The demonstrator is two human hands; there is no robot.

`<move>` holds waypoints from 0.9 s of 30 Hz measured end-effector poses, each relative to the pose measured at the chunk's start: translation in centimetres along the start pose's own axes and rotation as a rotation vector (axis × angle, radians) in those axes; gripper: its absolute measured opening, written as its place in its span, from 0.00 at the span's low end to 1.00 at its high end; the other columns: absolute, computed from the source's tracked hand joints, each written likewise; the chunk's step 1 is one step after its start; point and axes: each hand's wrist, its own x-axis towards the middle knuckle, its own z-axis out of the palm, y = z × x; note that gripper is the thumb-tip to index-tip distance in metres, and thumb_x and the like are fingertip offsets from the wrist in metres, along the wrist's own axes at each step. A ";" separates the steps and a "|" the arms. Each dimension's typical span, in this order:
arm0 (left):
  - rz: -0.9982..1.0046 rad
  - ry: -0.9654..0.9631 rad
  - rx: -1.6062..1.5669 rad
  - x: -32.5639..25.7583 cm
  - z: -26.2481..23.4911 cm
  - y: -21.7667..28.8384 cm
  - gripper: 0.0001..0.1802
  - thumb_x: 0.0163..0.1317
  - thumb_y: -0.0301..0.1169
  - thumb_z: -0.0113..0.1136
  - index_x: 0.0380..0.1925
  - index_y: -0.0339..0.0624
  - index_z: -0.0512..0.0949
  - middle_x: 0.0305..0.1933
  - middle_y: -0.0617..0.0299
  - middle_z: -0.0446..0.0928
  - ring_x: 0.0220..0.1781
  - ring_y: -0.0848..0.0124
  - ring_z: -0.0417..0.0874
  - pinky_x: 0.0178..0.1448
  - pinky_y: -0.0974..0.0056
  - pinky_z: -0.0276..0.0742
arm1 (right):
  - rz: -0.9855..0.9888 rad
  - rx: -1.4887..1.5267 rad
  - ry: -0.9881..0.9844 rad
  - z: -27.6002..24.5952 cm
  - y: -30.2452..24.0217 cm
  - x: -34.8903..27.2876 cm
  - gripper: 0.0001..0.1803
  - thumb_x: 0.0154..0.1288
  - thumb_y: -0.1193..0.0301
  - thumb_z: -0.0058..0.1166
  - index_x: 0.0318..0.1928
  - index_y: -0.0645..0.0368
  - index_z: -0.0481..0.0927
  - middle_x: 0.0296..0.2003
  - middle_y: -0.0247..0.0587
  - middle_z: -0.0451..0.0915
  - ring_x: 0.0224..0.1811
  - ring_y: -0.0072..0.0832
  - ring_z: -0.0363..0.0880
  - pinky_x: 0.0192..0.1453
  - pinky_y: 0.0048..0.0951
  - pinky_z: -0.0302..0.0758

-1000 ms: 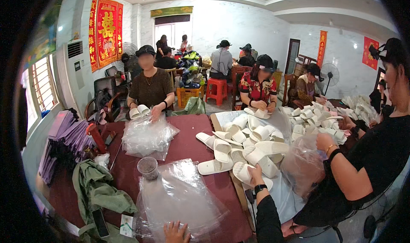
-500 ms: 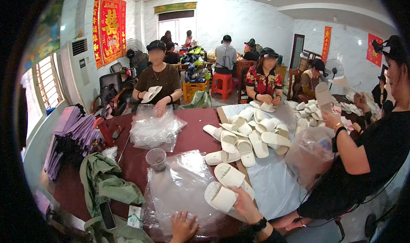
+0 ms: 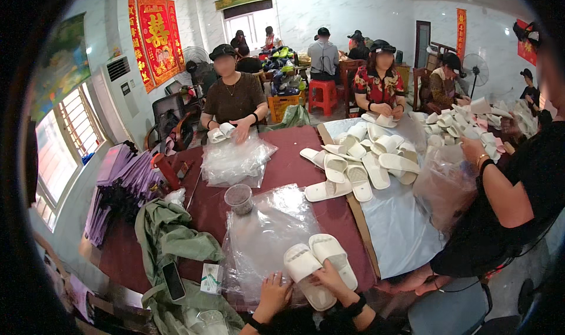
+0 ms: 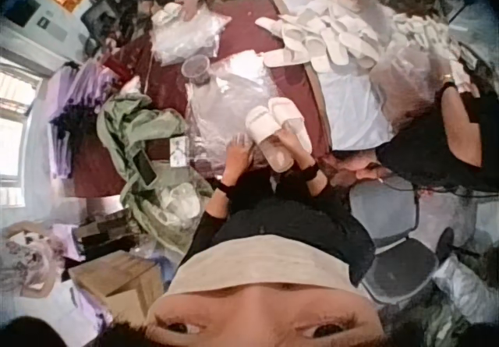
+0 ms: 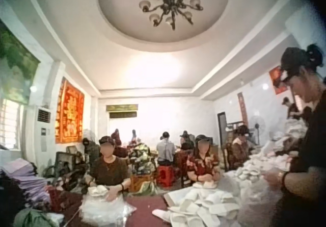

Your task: Packing white slippers into clear plastic bags and then into larger bags at a workshop table.

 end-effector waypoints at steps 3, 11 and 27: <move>0.008 0.124 -0.090 -0.6 0.7 -0.6 0.19 0.56 0.41 0.57 0.50 0.57 0.76 0.59 0.47 0.69 0.61 0.48 0.67 0.64 0.44 0.59 | -0.238 -0.675 0.054 -1.6 -0.7 -0.3 0.11 0.55 0.70 0.57 0.36 0.62 0.75 0.33 0.42 0.77 0.30 0.34 0.78 0.31 0.35 0.71; -0.017 0.147 -0.138 0.3 0.4 -0.4 0.18 0.57 0.40 0.58 0.49 0.57 0.78 0.58 0.51 0.71 0.60 0.50 0.68 0.60 0.47 0.63 | -0.472 -1.111 0.454 0.2 -0.3 1.1 0.11 0.50 0.72 0.49 0.34 0.61 0.80 0.39 0.52 0.76 0.43 0.48 0.75 0.44 0.44 0.72; 0.023 0.065 -0.589 1.7 -2.2 -4.5 0.21 0.51 0.36 0.62 0.46 0.40 0.78 0.46 0.51 0.78 0.48 0.52 0.76 0.50 0.56 0.73 | -0.491 -0.709 -0.468 -0.9 -3.1 -8.5 0.12 0.61 0.69 0.51 0.41 0.62 0.80 0.42 0.44 0.77 0.46 0.35 0.76 0.51 0.30 0.71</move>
